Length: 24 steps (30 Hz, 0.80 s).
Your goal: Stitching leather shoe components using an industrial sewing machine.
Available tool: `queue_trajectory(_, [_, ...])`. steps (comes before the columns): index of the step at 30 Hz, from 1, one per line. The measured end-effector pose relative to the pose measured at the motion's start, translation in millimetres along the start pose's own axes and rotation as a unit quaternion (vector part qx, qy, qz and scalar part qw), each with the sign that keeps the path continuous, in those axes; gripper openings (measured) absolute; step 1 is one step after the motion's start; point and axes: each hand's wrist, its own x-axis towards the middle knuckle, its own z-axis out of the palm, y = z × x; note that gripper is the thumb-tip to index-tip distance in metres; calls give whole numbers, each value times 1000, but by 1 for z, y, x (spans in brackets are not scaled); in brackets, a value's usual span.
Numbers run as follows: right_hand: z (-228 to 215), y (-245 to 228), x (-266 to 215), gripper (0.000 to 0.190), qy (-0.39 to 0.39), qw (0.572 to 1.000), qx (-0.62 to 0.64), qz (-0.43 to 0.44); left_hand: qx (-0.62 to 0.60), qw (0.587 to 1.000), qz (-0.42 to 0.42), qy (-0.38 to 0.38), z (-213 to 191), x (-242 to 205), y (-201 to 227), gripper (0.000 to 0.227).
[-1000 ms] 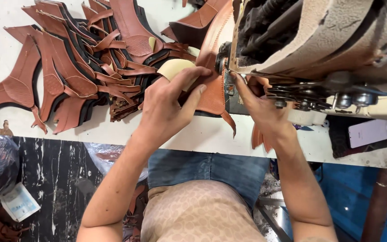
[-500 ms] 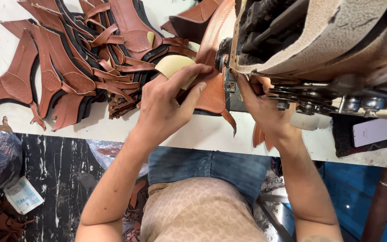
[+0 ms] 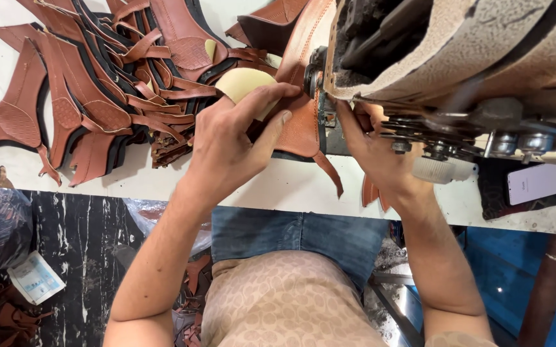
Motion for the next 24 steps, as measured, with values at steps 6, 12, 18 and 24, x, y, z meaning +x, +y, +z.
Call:
queue_trajectory(6, [-3, 7, 6, 44, 9, 1000, -15, -13, 0, 1000, 16, 1, -1, 3, -2, 32])
queue_trajectory(12, [-6, 8, 7, 44, -16, 1000, 4, -15, 21, 1000, 16, 0, -2, 4, -1, 30])
queue_trajectory(18, [1, -12, -5, 40, 1, 1000, -24, -11, 7, 1000, 24, 0, -2, 4, -3, 29])
queue_trajectory(24, [6, -28, -13, 46, 1, 999, 31, 20, 10, 1000, 27, -1, -3, 6, -3, 31])
